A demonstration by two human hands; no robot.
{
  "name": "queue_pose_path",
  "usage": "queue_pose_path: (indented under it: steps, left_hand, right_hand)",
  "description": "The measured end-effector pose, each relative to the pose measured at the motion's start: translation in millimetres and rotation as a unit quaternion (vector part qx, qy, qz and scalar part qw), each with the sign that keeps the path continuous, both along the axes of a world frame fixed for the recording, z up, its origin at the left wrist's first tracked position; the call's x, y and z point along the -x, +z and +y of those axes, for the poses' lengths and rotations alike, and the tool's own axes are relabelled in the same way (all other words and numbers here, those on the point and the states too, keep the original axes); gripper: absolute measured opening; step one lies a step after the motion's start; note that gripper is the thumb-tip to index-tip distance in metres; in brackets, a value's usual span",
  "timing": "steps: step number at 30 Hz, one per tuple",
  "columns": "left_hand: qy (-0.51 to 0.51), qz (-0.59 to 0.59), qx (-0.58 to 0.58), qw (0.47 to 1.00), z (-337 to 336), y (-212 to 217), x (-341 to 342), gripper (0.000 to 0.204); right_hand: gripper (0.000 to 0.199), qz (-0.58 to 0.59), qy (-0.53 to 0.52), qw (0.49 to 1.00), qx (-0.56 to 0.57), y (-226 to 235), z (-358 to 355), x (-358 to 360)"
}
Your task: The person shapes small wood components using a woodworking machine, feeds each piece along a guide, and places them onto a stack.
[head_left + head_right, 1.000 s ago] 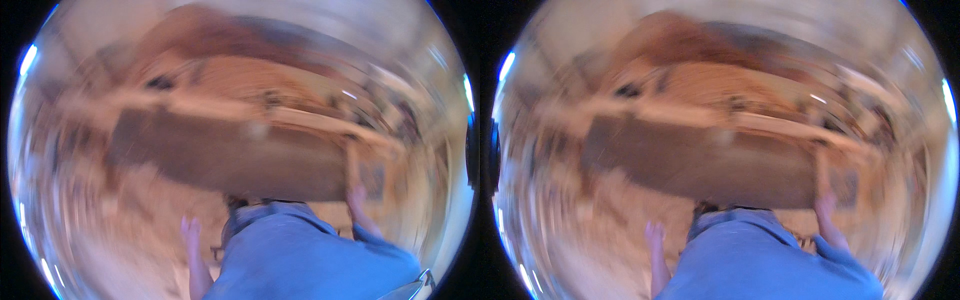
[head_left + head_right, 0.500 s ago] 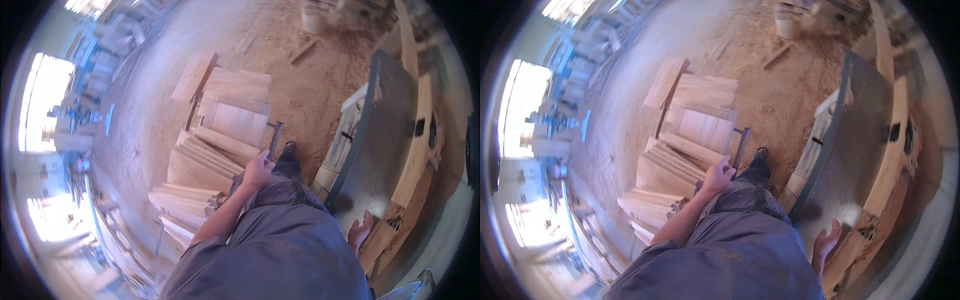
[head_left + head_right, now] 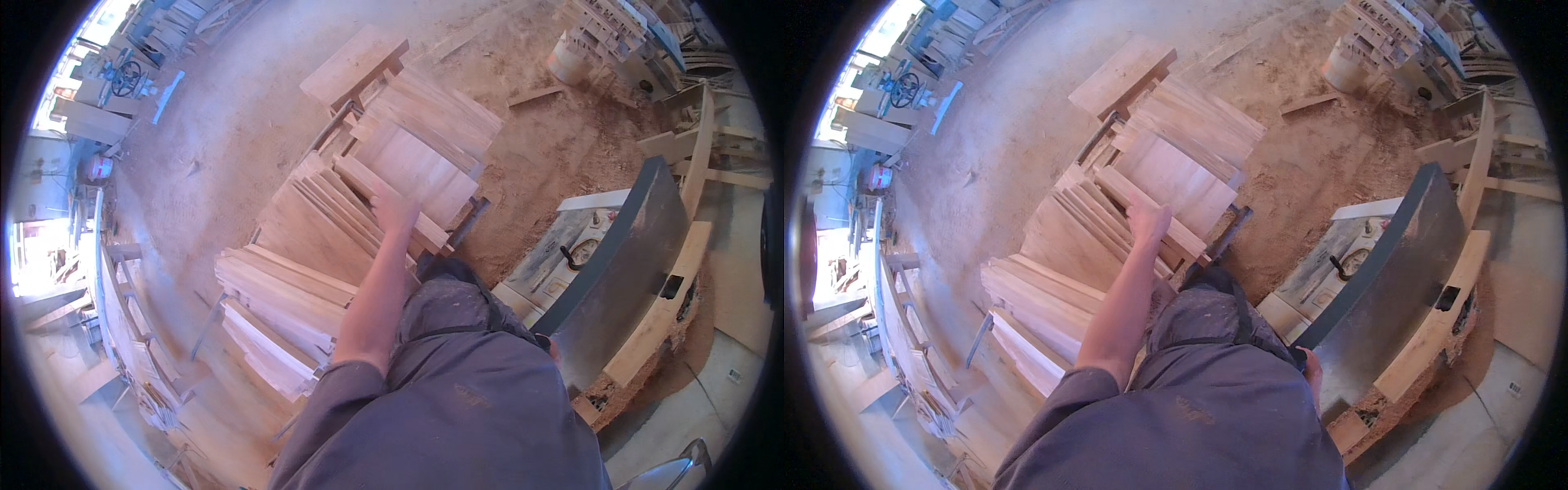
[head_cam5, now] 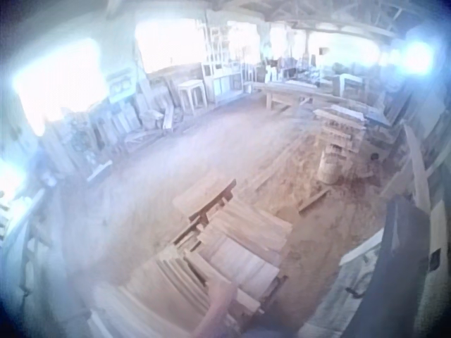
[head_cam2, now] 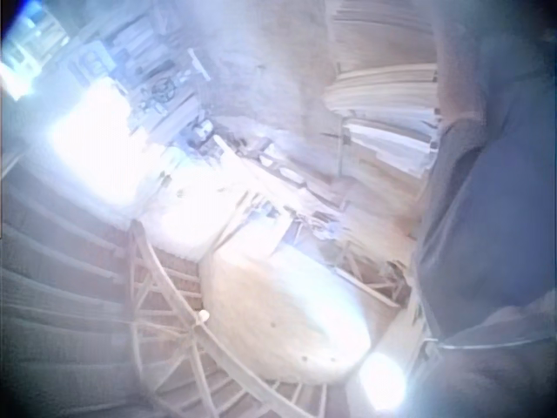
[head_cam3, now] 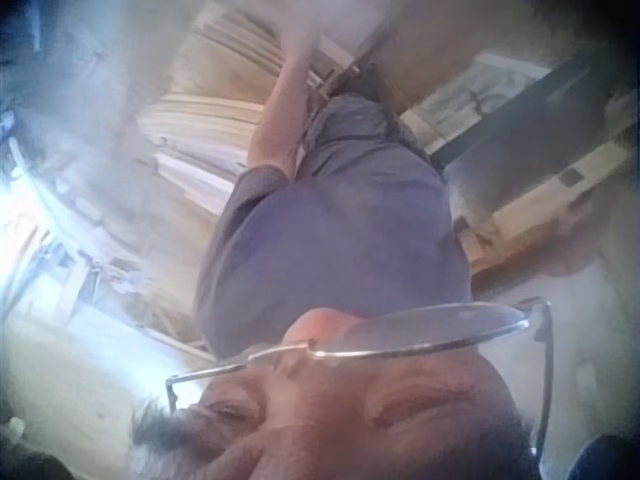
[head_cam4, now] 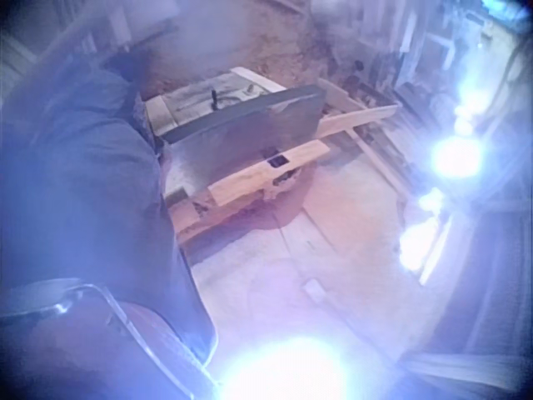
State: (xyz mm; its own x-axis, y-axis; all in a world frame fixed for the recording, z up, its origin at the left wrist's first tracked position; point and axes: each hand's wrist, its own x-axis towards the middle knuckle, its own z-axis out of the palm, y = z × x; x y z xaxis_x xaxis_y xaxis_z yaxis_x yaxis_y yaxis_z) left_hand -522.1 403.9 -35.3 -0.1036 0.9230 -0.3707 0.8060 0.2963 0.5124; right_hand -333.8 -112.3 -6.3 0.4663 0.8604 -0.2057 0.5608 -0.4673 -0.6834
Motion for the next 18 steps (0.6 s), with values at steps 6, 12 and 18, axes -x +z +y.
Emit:
queue_pose_path:
  steps: [6,12,18]
  left_hand:
    - [0.021,0.174,0.052,0.983,35.5,-42.0,-24.9,0.118]
    - [0.162,-0.218,0.066,0.960,34.8,-33.6,-13.7,0.096]
    - [0.099,-0.769,0.219,0.592,-11.9,13.9,-21.8,0.077]
  right_hand:
    - [0.038,0.160,-0.140,0.975,0.066,-16.4,3.0,-15.9]
    - [0.036,0.068,-0.080,0.992,0.066,37.7,90.2,13.9]
    - [0.039,0.229,-0.219,0.948,-0.026,72.6,176.3,4.3]
